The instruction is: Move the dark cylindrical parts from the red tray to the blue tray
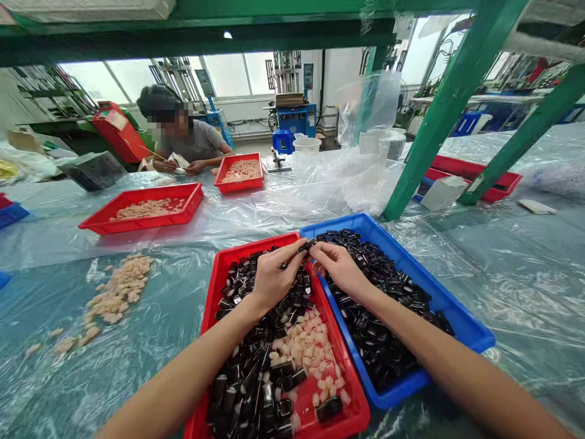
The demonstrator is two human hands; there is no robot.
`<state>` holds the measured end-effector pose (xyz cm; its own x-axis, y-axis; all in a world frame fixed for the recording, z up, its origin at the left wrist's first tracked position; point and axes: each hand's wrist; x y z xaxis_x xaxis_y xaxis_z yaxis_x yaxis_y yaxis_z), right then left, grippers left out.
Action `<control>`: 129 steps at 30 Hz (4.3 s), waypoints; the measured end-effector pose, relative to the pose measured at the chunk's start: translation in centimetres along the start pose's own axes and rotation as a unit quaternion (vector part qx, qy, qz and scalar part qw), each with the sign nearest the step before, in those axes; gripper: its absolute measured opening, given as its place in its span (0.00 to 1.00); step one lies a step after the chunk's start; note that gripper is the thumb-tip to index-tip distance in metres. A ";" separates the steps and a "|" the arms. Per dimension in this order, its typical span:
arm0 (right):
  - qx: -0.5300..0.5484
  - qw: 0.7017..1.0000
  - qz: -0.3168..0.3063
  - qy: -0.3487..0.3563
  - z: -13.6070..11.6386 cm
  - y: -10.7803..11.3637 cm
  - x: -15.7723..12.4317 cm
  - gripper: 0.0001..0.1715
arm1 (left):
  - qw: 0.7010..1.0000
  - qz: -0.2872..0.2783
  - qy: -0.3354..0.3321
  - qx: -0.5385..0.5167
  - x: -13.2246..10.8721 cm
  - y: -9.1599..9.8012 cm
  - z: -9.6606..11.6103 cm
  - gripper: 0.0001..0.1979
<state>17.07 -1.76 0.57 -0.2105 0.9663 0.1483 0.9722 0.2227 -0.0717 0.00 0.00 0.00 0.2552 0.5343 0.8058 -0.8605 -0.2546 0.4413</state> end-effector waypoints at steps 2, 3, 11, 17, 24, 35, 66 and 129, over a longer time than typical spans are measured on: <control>0.065 0.997 0.007 -0.029 -0.2 -0.5 -0.1 0.20 | 0.999 -0.014 -0.038 0.014 0.0 0.0 0.3 0.17; 0.094 0.995 0.010 -0.043 -0.4 -0.7 -0.2 0.20 | 0.998 -0.020 -0.054 0.022 0.0 -0.1 0.4 0.18; 0.177 0.979 0.004 -0.102 -0.7 -1.5 -0.7 0.23 | 0.993 -0.052 -0.084 0.056 -0.4 -0.6 0.0 0.21; 0.095 0.992 -0.014 -0.087 -0.5 -0.8 -0.6 0.26 | 0.990 -0.059 0.090 -0.088 -0.2 -0.3 1.0 0.13; 0.023 0.996 -0.065 -0.054 -0.3 0.0 -0.3 0.22 | 0.901 -0.149 0.261 -0.314 0.5 0.5 0.3 0.27; -0.242 0.963 -0.118 0.021 -0.1 1.4 -0.5 0.10 | 0.914 -0.200 0.269 -0.227 0.1 0.7 -0.2 0.18; -0.536 0.838 -0.064 0.085 0.1 1.7 -0.4 0.14 | 0.937 -0.179 0.259 -0.151 0.5 1.2 0.2 0.14; -0.582 0.789 -0.195 0.020 -0.7 1.9 -0.8 0.17 | 0.924 -0.258 0.225 -0.170 0.2 1.3 0.0 0.16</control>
<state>19.13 -2.24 1.04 -0.5364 0.8433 -0.0323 0.2734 0.2099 0.9387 -1.11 -0.24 0.72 0.5265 0.8144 0.2441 -0.7839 0.3538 0.5103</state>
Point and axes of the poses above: each hand's wrist, its own x-axis towards the middle knuckle, its own y-axis out of the back of the hand, z = x × y, and after that the axes turned 3 degrees about x, right-handed
